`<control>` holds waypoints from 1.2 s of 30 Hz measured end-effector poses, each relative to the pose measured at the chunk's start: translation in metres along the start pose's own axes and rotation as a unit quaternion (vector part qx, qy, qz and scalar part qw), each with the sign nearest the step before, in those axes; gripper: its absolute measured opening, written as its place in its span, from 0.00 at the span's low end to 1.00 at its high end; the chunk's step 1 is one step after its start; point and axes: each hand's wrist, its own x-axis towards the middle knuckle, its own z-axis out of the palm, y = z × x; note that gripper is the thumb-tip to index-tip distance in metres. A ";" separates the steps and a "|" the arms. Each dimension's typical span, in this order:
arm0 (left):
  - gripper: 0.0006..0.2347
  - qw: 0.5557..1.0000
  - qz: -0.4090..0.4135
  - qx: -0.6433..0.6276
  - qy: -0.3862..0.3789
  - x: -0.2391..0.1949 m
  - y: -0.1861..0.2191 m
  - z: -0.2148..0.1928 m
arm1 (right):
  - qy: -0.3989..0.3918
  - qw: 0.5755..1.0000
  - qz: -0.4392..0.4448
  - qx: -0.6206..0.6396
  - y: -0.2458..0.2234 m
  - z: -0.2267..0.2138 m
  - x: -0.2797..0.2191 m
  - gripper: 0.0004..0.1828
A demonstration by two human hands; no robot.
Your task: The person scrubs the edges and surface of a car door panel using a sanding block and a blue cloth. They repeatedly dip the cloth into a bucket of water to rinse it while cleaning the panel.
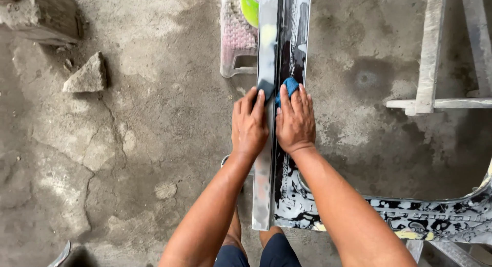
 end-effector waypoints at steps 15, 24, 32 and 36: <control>0.22 0.999 -0.025 0.029 -0.022 -0.138 0.021 -0.016 | -0.072 0.995 -0.055 -0.030 -0.014 -0.003 -0.147 0.34; 0.27 0.998 -0.024 0.025 -0.045 -0.093 0.039 -0.024 | -0.053 0.996 -0.050 -0.045 -0.014 0.003 -0.149 0.35; 0.21 0.997 -0.036 0.031 -0.056 -0.184 0.037 -0.026 | -0.065 0.997 -0.033 -0.034 -0.019 -0.002 -0.150 0.36; 0.26 0.998 0.004 0.050 -0.026 -0.080 0.017 0.000 | -0.017 0.999 -0.048 -0.005 -0.013 0.004 -0.154 0.32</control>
